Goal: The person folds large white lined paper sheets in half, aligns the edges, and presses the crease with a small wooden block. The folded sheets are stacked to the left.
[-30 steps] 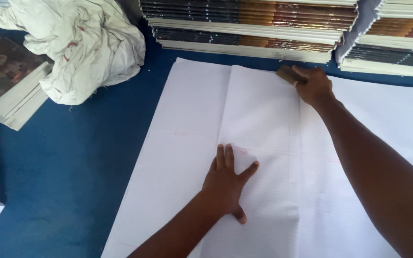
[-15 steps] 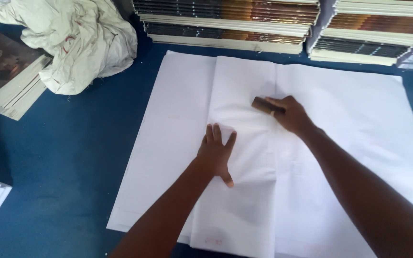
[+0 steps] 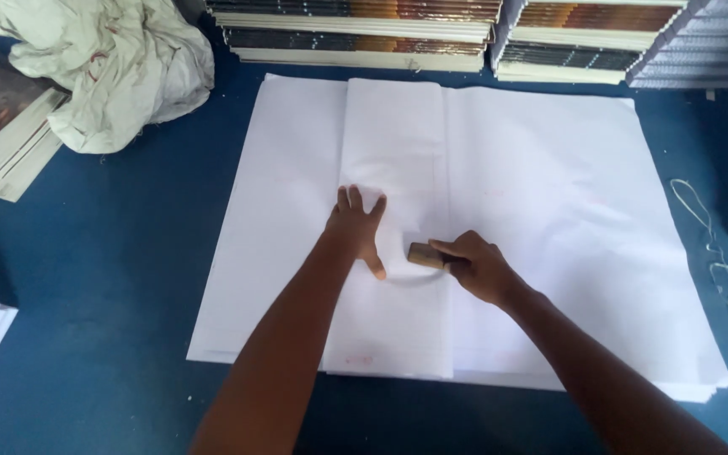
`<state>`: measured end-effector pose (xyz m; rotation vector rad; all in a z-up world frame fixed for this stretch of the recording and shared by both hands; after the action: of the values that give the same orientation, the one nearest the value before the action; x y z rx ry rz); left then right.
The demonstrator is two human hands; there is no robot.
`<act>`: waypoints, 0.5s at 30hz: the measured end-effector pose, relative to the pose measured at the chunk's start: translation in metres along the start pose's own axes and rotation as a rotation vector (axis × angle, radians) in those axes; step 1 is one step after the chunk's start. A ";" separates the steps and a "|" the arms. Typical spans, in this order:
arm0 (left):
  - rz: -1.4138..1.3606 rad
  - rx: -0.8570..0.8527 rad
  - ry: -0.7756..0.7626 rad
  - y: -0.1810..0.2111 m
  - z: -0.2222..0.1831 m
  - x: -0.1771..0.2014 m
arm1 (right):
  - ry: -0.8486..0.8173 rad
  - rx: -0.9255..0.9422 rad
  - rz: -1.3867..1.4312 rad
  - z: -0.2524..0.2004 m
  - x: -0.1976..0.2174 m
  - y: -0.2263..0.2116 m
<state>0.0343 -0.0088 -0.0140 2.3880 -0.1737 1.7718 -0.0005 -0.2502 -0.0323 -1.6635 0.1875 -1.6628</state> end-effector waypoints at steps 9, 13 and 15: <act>0.011 0.058 -0.031 0.003 0.001 0.002 | -0.029 -0.005 0.045 -0.060 0.000 -0.034; 0.031 0.062 -0.049 0.005 0.005 0.001 | -0.102 0.002 0.088 -0.091 -0.001 -0.047; 0.034 0.065 -0.060 0.005 0.006 0.003 | -0.172 -0.025 0.089 -0.105 0.002 -0.054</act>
<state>0.0397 -0.0150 -0.0125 2.4996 -0.1672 1.7479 -0.1175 -0.2555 -0.0134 -1.7813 0.1956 -1.4486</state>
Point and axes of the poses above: each hand's wrist, its own z-axis towards the middle knuckle, its own x-axis out of the back of the hand, y = z × x, the point moved 4 cm from there along z, towards the middle knuckle, and after that the axes turned 11 degrees about y, right-handed, at the moved point
